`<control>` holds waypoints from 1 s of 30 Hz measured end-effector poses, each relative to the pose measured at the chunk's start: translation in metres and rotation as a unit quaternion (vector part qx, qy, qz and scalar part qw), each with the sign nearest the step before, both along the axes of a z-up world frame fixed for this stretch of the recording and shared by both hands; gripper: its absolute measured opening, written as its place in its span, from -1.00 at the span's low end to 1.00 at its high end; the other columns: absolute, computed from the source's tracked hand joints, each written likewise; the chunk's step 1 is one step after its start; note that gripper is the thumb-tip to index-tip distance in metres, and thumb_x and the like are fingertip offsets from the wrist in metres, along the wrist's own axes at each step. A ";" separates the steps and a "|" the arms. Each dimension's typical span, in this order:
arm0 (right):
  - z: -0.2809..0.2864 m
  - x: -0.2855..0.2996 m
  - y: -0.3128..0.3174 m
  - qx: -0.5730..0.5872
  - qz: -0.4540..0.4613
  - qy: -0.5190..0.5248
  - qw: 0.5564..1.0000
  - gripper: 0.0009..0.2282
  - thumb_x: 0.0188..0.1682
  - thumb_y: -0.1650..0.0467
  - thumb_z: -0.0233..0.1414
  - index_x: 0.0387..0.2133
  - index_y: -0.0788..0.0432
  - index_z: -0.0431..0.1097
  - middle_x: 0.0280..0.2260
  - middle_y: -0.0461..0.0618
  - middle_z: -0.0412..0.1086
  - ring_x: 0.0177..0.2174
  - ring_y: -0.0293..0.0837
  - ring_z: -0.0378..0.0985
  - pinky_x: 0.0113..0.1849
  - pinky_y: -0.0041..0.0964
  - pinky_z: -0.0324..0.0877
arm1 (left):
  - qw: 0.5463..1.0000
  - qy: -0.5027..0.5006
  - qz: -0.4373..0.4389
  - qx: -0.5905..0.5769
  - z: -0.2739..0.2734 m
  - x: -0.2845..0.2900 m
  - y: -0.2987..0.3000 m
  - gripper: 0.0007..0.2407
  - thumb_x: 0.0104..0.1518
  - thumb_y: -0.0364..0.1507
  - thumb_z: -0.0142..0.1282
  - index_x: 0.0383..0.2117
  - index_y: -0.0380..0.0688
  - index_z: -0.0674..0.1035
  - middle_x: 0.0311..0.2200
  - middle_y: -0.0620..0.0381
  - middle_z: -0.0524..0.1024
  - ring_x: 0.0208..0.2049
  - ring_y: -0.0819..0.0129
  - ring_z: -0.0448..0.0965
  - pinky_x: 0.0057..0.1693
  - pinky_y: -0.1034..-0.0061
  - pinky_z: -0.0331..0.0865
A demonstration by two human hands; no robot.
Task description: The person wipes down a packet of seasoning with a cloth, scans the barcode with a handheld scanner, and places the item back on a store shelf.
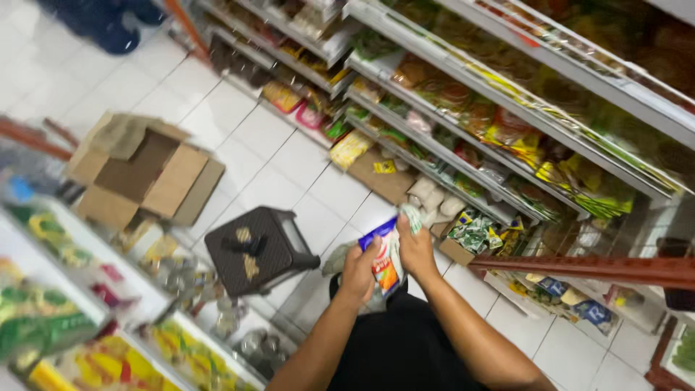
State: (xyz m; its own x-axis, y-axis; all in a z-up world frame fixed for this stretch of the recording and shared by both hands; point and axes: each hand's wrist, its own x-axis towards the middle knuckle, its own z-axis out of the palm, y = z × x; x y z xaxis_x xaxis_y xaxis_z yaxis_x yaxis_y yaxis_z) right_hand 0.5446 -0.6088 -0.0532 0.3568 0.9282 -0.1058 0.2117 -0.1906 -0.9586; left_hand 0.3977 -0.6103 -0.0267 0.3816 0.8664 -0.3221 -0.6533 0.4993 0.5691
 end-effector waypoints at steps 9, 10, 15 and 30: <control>-0.014 0.029 0.025 -0.018 0.107 -0.136 0.985 -0.60 0.15 0.12 -0.08 -0.36 0.22 0.46 -0.50 0.08 0.47 -0.45 -0.10 0.52 -0.33 -0.17 0.40 | 0.989 0.012 0.147 -0.005 -0.003 0.035 -0.003 -0.76 0.28 -0.45 0.02 -0.01 -0.36 0.54 -0.13 0.00 0.62 -0.15 0.35 0.67 0.03 0.46 0.53; -0.022 0.037 0.027 -0.050 0.087 -0.107 0.989 -0.58 0.15 0.11 -0.09 -0.37 0.24 0.48 -0.51 0.09 0.48 -0.45 -0.06 0.53 -0.33 -0.16 0.40 | 0.988 0.006 0.152 -0.013 -0.006 0.045 -0.004 -0.75 0.26 -0.46 0.03 0.01 -0.32 0.54 -0.10 0.04 0.63 -0.12 0.40 0.68 0.05 0.50 0.54; -0.064 0.076 0.047 -0.111 0.080 0.284 0.949 -0.49 0.13 0.04 -0.21 -0.33 0.20 0.51 -0.45 -0.08 0.54 -0.40 -0.19 0.54 -0.31 -0.25 0.45 | 0.985 0.032 0.164 -0.038 -0.024 0.088 0.000 -0.76 0.28 -0.39 0.10 -0.10 -0.36 0.59 -0.23 -0.02 0.64 -0.28 0.33 0.65 -0.12 0.45 0.55; -0.020 0.068 0.046 -0.004 0.273 0.044 0.961 -0.54 0.23 0.12 -0.10 -0.29 0.35 0.41 -0.41 0.04 0.41 -0.41 -0.09 0.42 -0.33 -0.15 0.33 | 0.921 -0.267 0.278 -0.062 -0.051 0.095 -0.009 -0.46 0.30 -0.04 -0.24 0.12 -0.28 0.49 0.07 -0.08 0.56 0.11 0.13 0.53 0.30 0.24 0.31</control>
State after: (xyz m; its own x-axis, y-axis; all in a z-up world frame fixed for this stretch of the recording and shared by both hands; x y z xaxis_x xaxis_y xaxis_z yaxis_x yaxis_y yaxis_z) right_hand 0.6126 -0.5628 -0.0729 -0.1930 0.9737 -0.1212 0.1995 -0.0820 -0.9765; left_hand 0.4928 -0.6189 -0.0777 0.0235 0.9446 -0.3274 -0.9976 0.0437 0.0545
